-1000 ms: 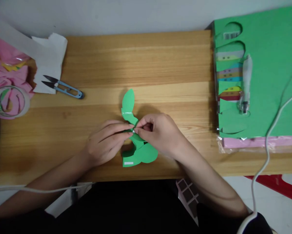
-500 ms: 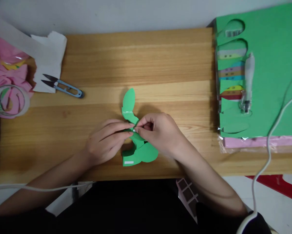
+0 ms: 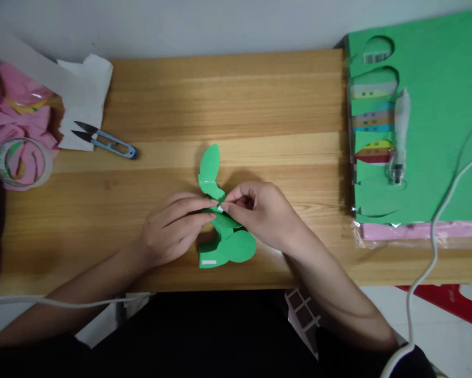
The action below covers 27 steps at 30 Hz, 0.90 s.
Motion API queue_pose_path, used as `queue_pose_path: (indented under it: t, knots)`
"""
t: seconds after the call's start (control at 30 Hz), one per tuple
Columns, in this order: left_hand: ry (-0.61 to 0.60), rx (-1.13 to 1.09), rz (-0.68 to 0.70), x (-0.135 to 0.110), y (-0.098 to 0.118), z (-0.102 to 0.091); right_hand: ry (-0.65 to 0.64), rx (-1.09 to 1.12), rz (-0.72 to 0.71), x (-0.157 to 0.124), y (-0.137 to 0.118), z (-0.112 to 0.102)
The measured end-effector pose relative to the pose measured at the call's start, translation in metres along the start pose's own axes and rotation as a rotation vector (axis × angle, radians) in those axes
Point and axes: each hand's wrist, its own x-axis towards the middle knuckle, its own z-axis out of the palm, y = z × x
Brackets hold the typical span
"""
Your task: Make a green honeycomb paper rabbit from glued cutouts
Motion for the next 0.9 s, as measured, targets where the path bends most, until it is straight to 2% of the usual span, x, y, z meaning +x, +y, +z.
queue_pose_path:
  t: [0.13, 0.5, 0.9]
  knots:
    - [-0.006, -0.006, 0.003, -0.0009, -0.0005, 0.0001, 0.052, -0.062, -0.031, -0.0012, 0.0027, 0.0025]
    - [0.007, -0.001, 0.006, 0.0018, 0.0007, -0.0005, 0.061, -0.114, -0.053, -0.0011, 0.0019, 0.0051]
    - [0.03, -0.001, 0.019, -0.0004, -0.0006, 0.002, -0.047, -0.053, -0.029, -0.003, -0.0023, 0.0016]
